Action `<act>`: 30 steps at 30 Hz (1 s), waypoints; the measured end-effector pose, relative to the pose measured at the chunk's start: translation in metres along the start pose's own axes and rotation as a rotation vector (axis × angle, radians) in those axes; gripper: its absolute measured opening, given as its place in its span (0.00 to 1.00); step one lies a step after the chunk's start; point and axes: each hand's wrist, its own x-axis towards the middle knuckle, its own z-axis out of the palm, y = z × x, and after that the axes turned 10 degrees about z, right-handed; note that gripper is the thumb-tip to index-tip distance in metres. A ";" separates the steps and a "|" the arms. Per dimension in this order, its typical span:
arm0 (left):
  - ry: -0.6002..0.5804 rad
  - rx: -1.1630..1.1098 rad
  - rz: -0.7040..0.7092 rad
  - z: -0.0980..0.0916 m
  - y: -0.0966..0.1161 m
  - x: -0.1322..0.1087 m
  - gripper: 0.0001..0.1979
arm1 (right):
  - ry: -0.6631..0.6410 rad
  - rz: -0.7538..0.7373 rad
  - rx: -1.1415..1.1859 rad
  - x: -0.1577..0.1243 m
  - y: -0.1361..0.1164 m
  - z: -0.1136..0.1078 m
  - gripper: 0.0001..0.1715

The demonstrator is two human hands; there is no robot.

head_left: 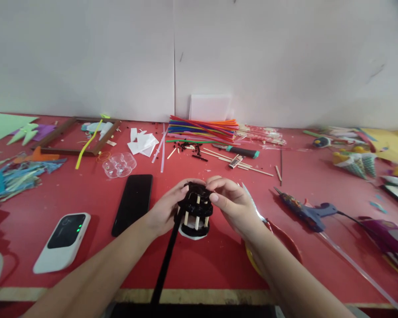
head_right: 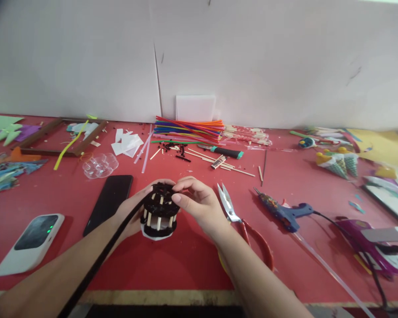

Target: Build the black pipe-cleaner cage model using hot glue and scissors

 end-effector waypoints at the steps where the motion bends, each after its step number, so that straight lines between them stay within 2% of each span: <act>1: -0.001 0.007 0.004 0.001 0.000 0.000 0.21 | -0.003 -0.007 -0.004 0.000 0.000 0.000 0.10; 9: -0.001 -0.018 0.008 0.004 0.003 -0.001 0.19 | 0.031 -0.129 -0.112 -0.001 0.001 -0.001 0.10; 13: 0.006 -0.006 -0.006 0.003 0.004 -0.001 0.18 | 0.041 -0.174 -0.181 -0.001 -0.002 0.000 0.07; 16: 0.019 0.010 -0.020 0.003 0.004 -0.001 0.18 | 0.050 -0.277 -0.279 -0.003 -0.005 -0.001 0.04; 23: 0.028 0.083 -0.013 0.006 0.004 -0.002 0.23 | 0.090 -0.489 -0.542 -0.007 -0.008 -0.004 0.11; 30: 0.041 0.160 0.005 0.008 0.004 -0.003 0.24 | 0.094 -0.591 -0.677 -0.008 -0.010 -0.006 0.10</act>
